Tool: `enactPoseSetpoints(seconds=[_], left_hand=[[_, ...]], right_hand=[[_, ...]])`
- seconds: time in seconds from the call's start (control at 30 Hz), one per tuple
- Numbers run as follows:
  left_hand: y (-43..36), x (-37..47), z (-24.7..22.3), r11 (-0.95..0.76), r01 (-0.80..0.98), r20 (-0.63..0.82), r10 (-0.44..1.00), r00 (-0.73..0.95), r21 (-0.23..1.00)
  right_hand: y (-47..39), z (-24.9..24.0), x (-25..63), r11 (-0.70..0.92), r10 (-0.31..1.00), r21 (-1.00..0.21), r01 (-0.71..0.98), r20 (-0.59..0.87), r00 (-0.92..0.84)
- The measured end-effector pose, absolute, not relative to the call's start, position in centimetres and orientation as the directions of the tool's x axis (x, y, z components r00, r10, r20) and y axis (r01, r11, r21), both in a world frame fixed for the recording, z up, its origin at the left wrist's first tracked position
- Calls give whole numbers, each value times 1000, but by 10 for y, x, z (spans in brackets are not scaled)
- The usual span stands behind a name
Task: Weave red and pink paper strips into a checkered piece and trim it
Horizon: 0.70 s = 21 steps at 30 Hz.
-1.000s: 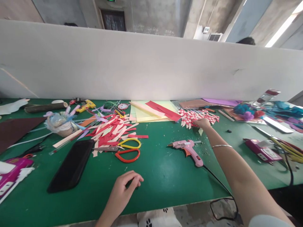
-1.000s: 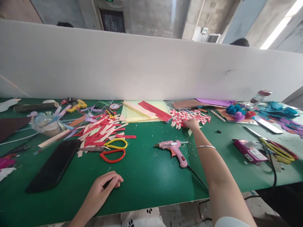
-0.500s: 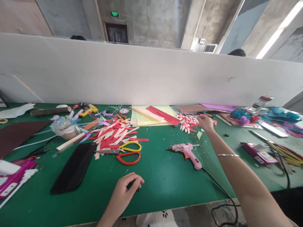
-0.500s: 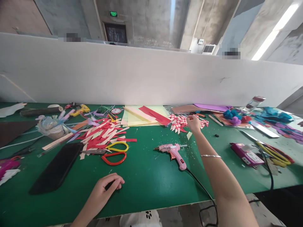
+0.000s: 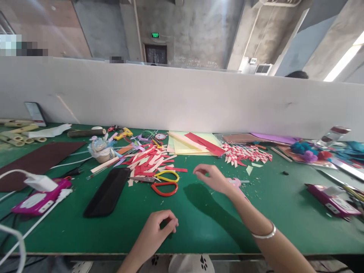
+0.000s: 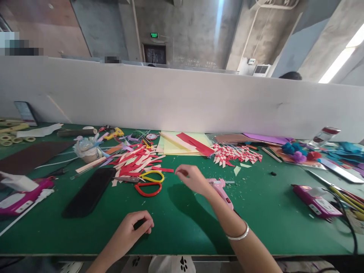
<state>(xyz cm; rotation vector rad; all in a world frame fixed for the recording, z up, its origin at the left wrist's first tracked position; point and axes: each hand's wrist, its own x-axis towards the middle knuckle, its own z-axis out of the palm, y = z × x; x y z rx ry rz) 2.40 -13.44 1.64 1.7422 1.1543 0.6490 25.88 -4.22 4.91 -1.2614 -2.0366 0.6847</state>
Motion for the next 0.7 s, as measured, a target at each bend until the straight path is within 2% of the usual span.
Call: enactPoseSetpoints(seconds=[0.1, 0.33, 0.53, 0.7], left_hand=[[-138, 19, 13, -137, 425, -39, 924, 380, 895], [-141, 16, 9, -155, 434, -12, 933, 360, 888], [-141, 14, 9, -176, 447, -22, 915, 403, 877], [-140, 16, 4, -234, 523, -20, 901, 433, 820]], right_hand=[[-35, 49, 223, 555, 815, -519, 650, 183, -550], [19, 36, 157, 605, 782, -318, 730, 65, -620], [25, 22, 127, 626, 762, -221, 748, -32, -647], [40, 33, 138, 601, 774, -222, 768, -76, -628]])
